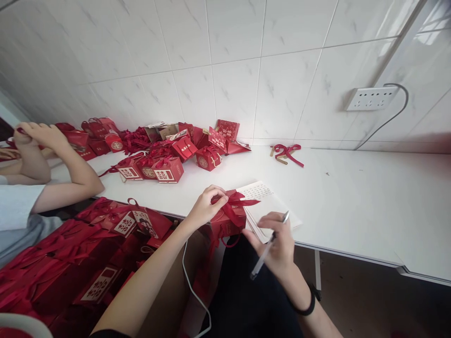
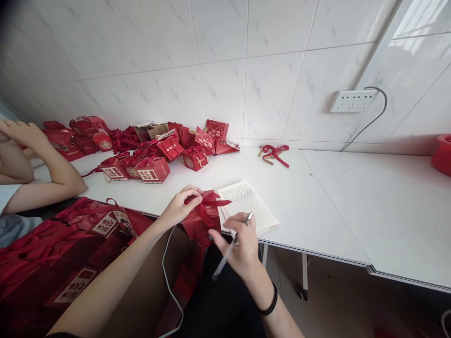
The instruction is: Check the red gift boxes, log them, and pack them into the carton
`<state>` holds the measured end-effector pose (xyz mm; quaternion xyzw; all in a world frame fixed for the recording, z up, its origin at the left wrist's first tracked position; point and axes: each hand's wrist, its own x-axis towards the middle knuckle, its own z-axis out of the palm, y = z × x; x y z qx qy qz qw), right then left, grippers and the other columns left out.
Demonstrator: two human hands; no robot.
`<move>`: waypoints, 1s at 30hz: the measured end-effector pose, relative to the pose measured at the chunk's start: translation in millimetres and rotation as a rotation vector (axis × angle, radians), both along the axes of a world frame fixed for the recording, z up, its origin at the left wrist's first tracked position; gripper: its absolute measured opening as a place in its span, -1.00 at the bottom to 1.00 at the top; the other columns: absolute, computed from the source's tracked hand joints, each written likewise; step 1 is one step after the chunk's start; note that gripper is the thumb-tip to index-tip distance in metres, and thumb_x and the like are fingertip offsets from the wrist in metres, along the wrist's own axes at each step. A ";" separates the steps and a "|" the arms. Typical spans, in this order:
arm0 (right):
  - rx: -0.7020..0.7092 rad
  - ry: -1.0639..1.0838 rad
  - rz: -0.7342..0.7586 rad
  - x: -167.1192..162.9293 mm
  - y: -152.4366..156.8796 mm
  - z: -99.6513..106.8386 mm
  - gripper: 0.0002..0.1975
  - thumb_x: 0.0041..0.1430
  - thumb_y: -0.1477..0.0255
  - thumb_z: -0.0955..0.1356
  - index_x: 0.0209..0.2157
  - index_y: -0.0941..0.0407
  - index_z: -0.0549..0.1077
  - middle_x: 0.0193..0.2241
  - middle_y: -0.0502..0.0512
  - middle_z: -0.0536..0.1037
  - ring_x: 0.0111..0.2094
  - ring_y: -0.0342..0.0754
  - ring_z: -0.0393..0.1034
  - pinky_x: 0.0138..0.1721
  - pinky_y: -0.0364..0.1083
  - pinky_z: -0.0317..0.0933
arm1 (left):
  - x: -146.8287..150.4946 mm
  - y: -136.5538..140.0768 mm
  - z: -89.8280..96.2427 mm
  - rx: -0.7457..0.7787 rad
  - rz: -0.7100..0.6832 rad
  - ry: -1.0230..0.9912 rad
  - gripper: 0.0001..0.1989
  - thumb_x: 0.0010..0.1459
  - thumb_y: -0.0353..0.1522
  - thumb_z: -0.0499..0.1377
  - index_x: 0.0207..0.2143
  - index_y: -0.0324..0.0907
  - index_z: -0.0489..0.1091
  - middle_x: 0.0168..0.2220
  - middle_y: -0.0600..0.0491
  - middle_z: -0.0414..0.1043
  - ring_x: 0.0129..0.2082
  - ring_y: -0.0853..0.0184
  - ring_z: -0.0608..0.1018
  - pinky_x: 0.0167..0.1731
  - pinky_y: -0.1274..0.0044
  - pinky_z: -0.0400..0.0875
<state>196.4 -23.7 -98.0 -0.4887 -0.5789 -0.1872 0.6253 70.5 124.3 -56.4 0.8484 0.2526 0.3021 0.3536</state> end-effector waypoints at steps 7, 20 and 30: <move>-0.214 -0.470 -0.031 -4.5 8.3 -1.5 -0.78 0.23 0.69 0.21 -0.22 0.11 0.35 -0.17 0.16 0.48 -0.11 0.00 0.35 0.00 0.12 0.10 | -0.8 0.6 -2.3 0.040 -0.013 -0.009 -0.94 0.02 -0.36 0.13 -0.46 -0.16 0.32 -0.22 0.01 0.35 -0.11 0.27 0.42 0.00 0.38 0.26; -0.024 -0.461 0.095 -23.7 26.6 1.5 -0.80 0.21 0.70 0.22 -0.30 0.15 0.37 -0.32 0.16 0.51 -0.28 -0.03 0.39 -0.19 0.00 0.31 | -0.5 0.4 -6.0 -0.043 0.044 0.045 -0.91 -0.02 -0.32 0.15 -0.49 -0.16 0.36 -0.02 -0.07 0.32 0.07 0.15 0.32 0.11 0.25 0.15; -0.103 0.256 -0.114 15.0 24.1 25.7 -0.90 0.23 0.35 0.27 -0.33 0.09 0.32 -0.42 0.08 0.45 -0.39 -0.04 0.35 -0.37 -0.05 0.22 | -0.9 -1.1 -5.6 -0.073 0.034 0.067 -0.90 0.00 -0.31 0.14 -0.47 -0.16 0.36 -0.01 -0.05 0.31 0.08 0.15 0.30 0.11 0.26 0.17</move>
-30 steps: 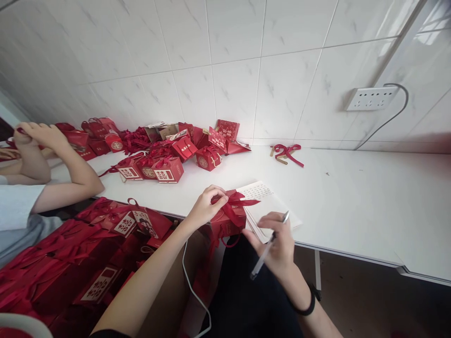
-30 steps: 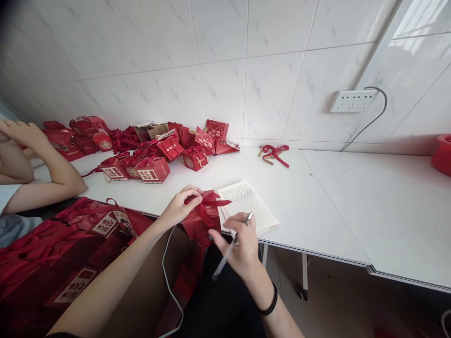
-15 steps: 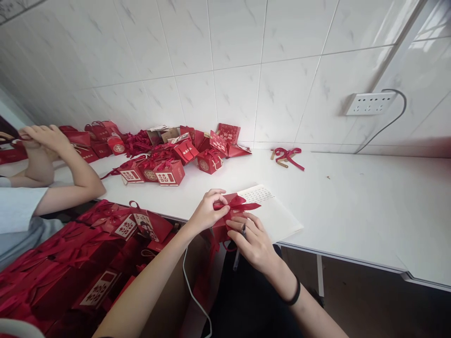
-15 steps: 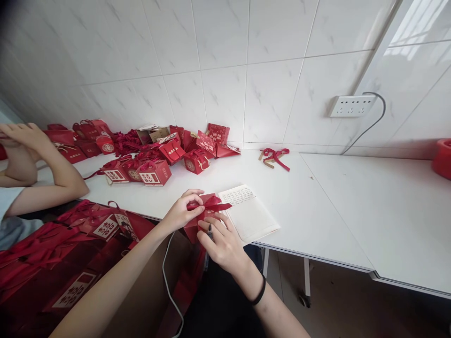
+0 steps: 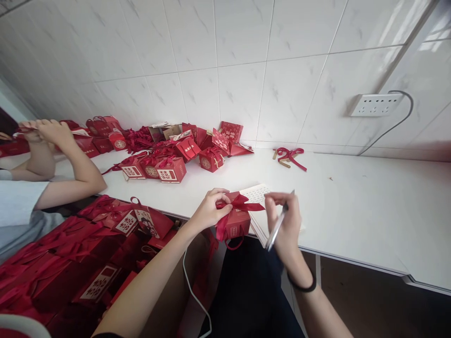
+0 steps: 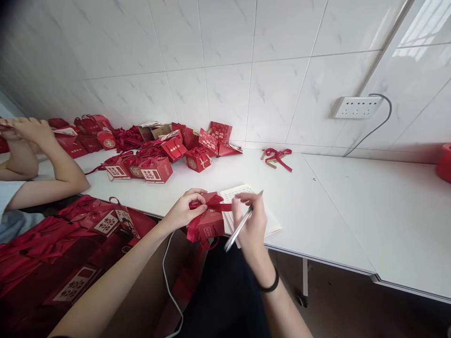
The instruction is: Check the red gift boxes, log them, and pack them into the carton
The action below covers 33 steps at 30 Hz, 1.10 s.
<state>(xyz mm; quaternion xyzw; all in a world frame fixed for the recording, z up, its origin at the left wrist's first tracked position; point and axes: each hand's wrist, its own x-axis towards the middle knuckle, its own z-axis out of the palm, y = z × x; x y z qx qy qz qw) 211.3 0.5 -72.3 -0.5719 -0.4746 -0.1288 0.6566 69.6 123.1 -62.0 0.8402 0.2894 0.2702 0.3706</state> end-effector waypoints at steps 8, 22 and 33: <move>-0.538 -0.099 0.816 47.4 37.4 20.5 -0.86 0.11 0.41 0.31 -0.25 0.10 0.36 -0.25 0.08 0.47 -0.22 -0.03 0.37 -0.25 -0.06 0.24 | -1.4 -1.8 -0.1 -0.012 0.000 0.025 -0.91 0.02 -0.32 0.13 -0.44 -0.15 0.36 0.01 -0.02 0.29 0.10 0.19 0.28 0.11 0.32 0.18; -0.342 -0.273 0.327 35.0 52.8 5.6 -0.94 0.07 0.40 0.24 -0.43 0.08 0.26 -0.49 0.03 0.42 -0.49 -0.07 0.31 -0.42 -0.11 0.18 | 0.6 0.4 -4.0 -0.043 -0.032 0.015 -0.90 0.01 -0.31 0.11 -0.44 -0.15 0.36 0.03 -0.03 0.26 0.11 0.21 0.26 0.09 0.37 0.22; -0.790 -0.023 0.446 45.2 16.9 18.2 -0.73 0.04 0.17 0.29 -0.43 0.08 0.26 -0.59 0.00 0.39 -0.57 -0.06 0.28 -0.53 -0.13 0.14 | 1.7 -0.5 -2.6 -0.039 -0.013 0.015 -0.91 0.00 -0.32 0.12 -0.46 -0.15 0.36 -0.01 -0.02 0.32 0.09 0.20 0.29 0.13 0.32 0.15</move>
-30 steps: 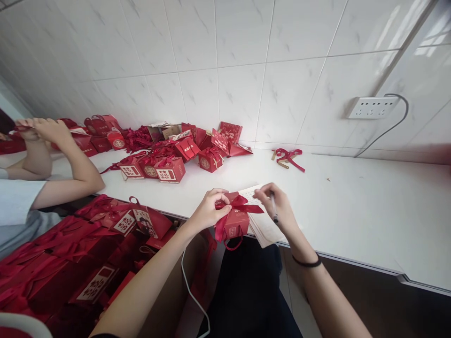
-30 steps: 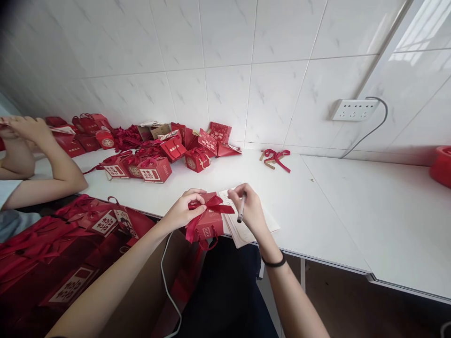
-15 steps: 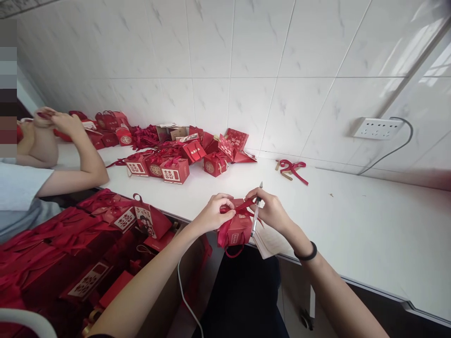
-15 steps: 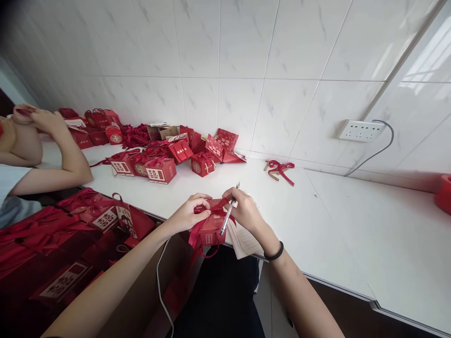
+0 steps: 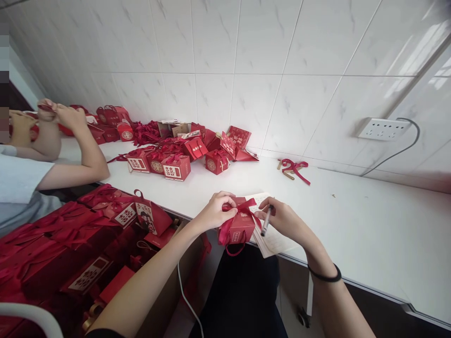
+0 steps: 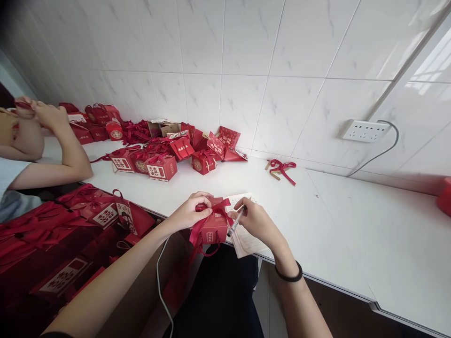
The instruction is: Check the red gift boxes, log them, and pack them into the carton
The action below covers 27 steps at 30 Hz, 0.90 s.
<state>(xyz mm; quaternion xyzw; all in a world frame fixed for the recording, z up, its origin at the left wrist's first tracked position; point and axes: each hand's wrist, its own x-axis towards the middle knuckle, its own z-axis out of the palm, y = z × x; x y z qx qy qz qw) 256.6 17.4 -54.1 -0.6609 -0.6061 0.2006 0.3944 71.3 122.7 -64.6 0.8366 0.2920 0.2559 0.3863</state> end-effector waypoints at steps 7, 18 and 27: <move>0.161 0.035 -0.109 -27.8 -17.5 -6.9 -0.73 0.04 0.16 0.30 -0.41 0.09 0.30 -0.60 -0.03 0.34 -0.60 -0.11 0.21 -0.53 -0.13 0.11 | 1.2 1.9 1.0 0.014 0.001 0.023 -0.89 0.01 -0.31 0.12 -0.45 -0.15 0.39 0.00 -0.02 0.30 0.07 0.19 0.31 0.10 0.33 0.20; 0.204 0.489 -0.124 -48.8 -26.6 -25.6 -0.93 0.00 0.40 0.23 -0.47 0.08 0.19 -0.70 -0.15 0.15 -0.67 -0.19 0.02 -0.64 -0.21 -0.05 | 2.1 3.1 -0.6 -0.012 -0.008 0.003 -0.88 0.01 -0.31 0.12 -0.46 -0.17 0.40 0.00 -0.05 0.28 0.05 0.21 0.34 0.03 0.40 0.32; 0.863 -0.455 0.074 -81.6 -40.1 -29.4 -0.89 0.19 0.55 0.32 -0.28 0.09 0.29 -0.28 0.15 0.46 -0.20 0.05 0.35 -0.25 0.02 0.26 | 4.1 6.0 0.1 0.011 -0.002 0.012 -0.88 -0.04 -0.31 0.14 -0.49 -0.17 0.40 -0.05 -0.04 0.33 0.04 0.17 0.34 0.10 0.32 0.21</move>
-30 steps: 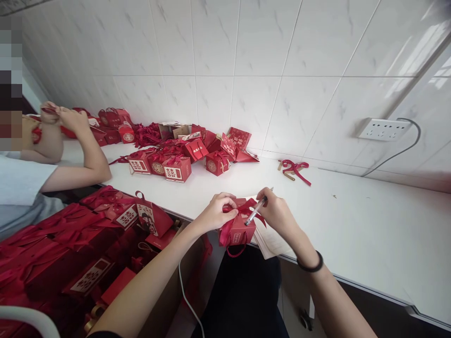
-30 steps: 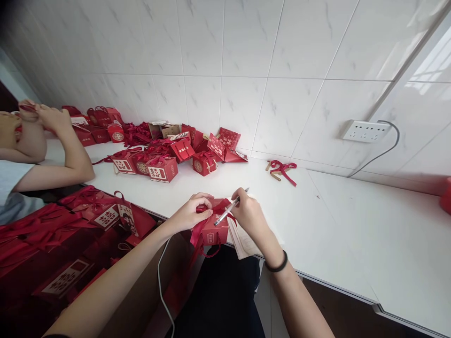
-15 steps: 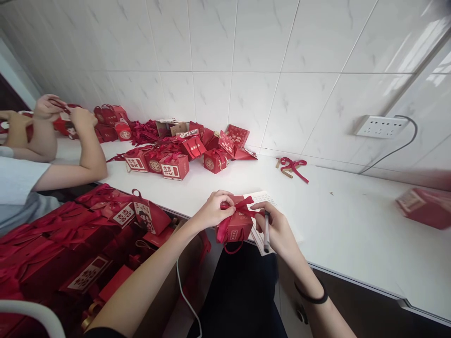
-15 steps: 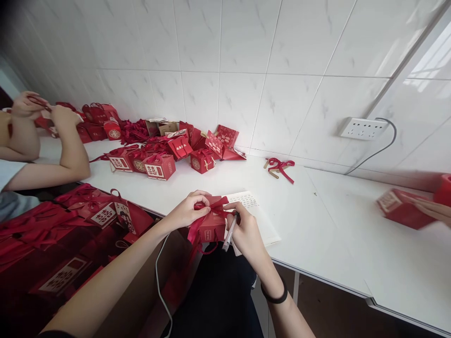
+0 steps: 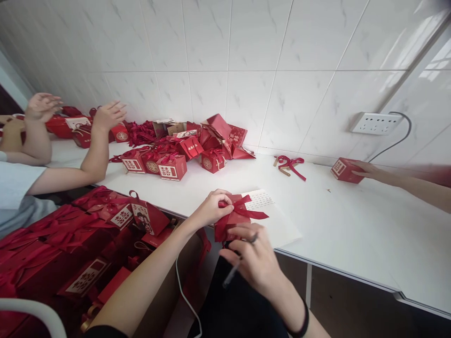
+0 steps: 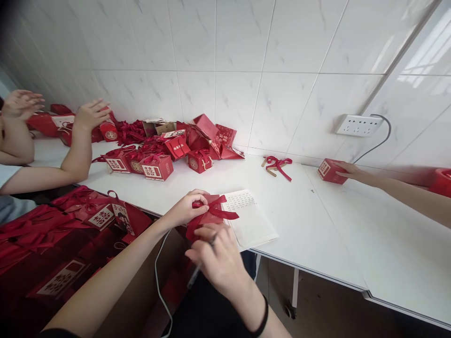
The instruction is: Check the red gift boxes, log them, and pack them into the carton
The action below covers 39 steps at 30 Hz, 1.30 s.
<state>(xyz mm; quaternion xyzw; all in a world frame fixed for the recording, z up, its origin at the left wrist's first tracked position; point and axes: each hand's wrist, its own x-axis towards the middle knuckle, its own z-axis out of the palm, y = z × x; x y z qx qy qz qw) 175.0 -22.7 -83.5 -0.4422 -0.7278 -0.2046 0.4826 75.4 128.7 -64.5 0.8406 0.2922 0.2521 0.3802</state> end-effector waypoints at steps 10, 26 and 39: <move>0.061 0.030 0.032 -22.6 30.6 -18.9 -0.82 0.18 0.71 0.27 -0.36 0.14 0.30 -0.36 0.12 0.47 -0.38 -0.05 0.33 -0.44 -0.08 0.26 | 0.3 -1.5 0.7 -0.016 0.023 0.003 -0.88 -0.07 -0.34 0.13 -0.48 -0.21 0.41 -0.03 -0.09 0.31 0.01 0.18 0.37 0.01 0.39 0.32; -0.306 0.586 -0.343 42.8 24.7 4.1 -0.74 0.17 0.17 0.28 -0.38 0.08 0.26 -0.44 0.10 0.43 -0.43 0.03 0.32 -0.40 -0.03 0.21 | -0.1 0.4 -1.2 -0.031 -0.031 -0.039 -0.87 -0.01 -0.30 0.15 -0.47 -0.18 0.40 -0.03 -0.05 0.32 0.00 0.21 0.39 -0.01 0.38 0.34; -0.560 0.695 -0.339 70.4 33.9 33.5 -0.50 0.08 -0.10 0.21 -0.54 0.07 0.21 -0.63 0.01 0.32 -0.58 -0.06 0.25 -0.53 -0.12 0.10 | 1.1 -0.2 9.6 0.006 -0.049 0.015 -0.90 -0.04 -0.31 0.16 -0.49 -0.17 0.37 -0.08 -0.03 0.38 -0.02 0.20 0.41 0.06 0.35 0.25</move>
